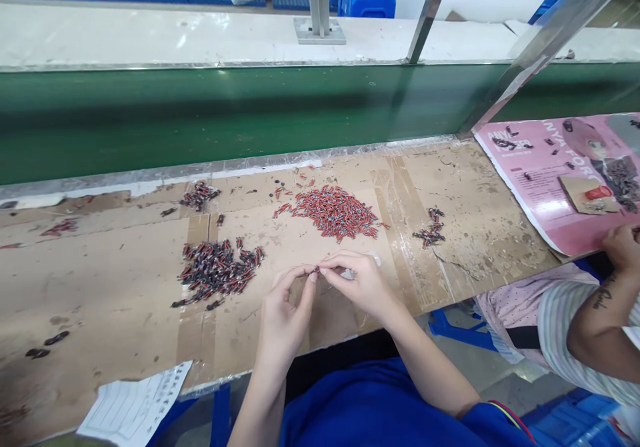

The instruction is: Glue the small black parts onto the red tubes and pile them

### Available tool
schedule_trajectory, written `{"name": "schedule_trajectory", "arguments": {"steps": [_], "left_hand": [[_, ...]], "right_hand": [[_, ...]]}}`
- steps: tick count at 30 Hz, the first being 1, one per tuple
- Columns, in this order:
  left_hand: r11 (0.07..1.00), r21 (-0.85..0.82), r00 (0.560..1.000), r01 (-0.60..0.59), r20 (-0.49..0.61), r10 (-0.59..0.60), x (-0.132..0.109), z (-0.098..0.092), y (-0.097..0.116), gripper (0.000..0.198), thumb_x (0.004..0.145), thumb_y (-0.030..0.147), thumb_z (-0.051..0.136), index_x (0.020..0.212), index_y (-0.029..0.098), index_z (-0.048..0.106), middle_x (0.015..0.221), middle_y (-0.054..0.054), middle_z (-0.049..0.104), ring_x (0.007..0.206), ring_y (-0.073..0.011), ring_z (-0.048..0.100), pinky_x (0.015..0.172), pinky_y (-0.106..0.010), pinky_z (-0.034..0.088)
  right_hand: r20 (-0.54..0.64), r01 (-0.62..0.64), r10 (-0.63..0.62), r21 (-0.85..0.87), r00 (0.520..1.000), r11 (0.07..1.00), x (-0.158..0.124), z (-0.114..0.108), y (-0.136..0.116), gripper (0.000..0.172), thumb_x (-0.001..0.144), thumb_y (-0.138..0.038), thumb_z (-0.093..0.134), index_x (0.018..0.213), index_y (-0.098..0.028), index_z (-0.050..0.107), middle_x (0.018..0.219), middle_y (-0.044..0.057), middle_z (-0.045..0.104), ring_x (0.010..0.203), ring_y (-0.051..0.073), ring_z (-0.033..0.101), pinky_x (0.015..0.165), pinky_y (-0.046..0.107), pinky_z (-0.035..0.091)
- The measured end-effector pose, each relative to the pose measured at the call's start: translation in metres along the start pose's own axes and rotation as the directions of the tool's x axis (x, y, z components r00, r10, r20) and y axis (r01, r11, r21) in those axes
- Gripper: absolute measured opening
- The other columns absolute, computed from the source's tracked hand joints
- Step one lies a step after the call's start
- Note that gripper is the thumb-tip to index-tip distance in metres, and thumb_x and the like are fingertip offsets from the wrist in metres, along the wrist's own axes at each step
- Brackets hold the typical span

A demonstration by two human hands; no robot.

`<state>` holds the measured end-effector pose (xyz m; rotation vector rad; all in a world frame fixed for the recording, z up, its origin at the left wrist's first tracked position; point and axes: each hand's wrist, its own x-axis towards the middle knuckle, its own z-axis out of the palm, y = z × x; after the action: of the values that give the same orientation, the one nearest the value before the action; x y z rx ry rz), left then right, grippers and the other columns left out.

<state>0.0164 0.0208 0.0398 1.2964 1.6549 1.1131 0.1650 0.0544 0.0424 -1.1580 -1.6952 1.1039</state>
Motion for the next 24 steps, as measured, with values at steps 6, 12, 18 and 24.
{"name": "schedule_trajectory", "arguments": {"steps": [6,12,18,24], "left_hand": [[0.999,-0.036,0.999,0.030,0.021,-0.029,0.000,0.007,0.000,0.028,0.079,0.044,0.060,0.088,0.019,0.070,0.091,-0.007,0.072,0.092,-0.0223,0.066,0.088,-0.038,0.052],[0.994,-0.075,0.984,-0.084,0.148,0.094,0.010,0.007,-0.001,0.046,0.080,0.045,0.064,0.120,0.022,0.057,0.110,-0.008,0.071,0.110,-0.0220,0.064,0.102,-0.041,0.045],[0.931,0.320,0.984,-0.176,0.049,0.169,0.024,-0.043,-0.031,0.052,0.079,0.061,0.059,0.113,0.022,0.063,0.117,-0.010,0.068,0.113,-0.0281,0.061,0.100,-0.045,0.045],[0.804,0.539,0.967,-0.253,0.148,0.205,0.010,-0.054,-0.048,0.043,0.083,0.063,0.052,0.085,0.025,0.071,0.090,-0.007,0.074,0.088,-0.0278,0.065,0.082,-0.043,0.049]], "right_hand": [[-0.020,0.012,-0.011,0.046,1.000,0.999,-0.003,0.001,-0.002,0.014,0.086,-0.019,0.062,0.089,-0.021,0.076,0.088,0.004,0.075,0.084,0.017,0.069,0.078,0.029,0.056],[-0.217,-0.078,0.083,0.032,0.973,0.996,-0.013,-0.021,0.013,0.013,0.084,-0.024,0.063,0.091,-0.020,0.073,0.087,0.004,0.074,0.075,0.016,0.069,0.072,0.029,0.058],[-0.434,-0.173,-0.052,-0.464,0.899,0.869,-0.027,-0.081,0.032,0.019,0.088,-0.023,0.055,0.095,-0.021,0.072,0.100,0.011,0.072,0.097,0.028,0.065,0.088,0.048,0.053],[0.067,0.172,-0.163,-0.581,0.984,0.795,-0.030,-0.082,0.024,0.040,0.083,-0.035,0.071,0.121,-0.023,0.064,0.130,0.013,0.059,0.119,0.031,0.051,0.100,0.054,0.046]]}}
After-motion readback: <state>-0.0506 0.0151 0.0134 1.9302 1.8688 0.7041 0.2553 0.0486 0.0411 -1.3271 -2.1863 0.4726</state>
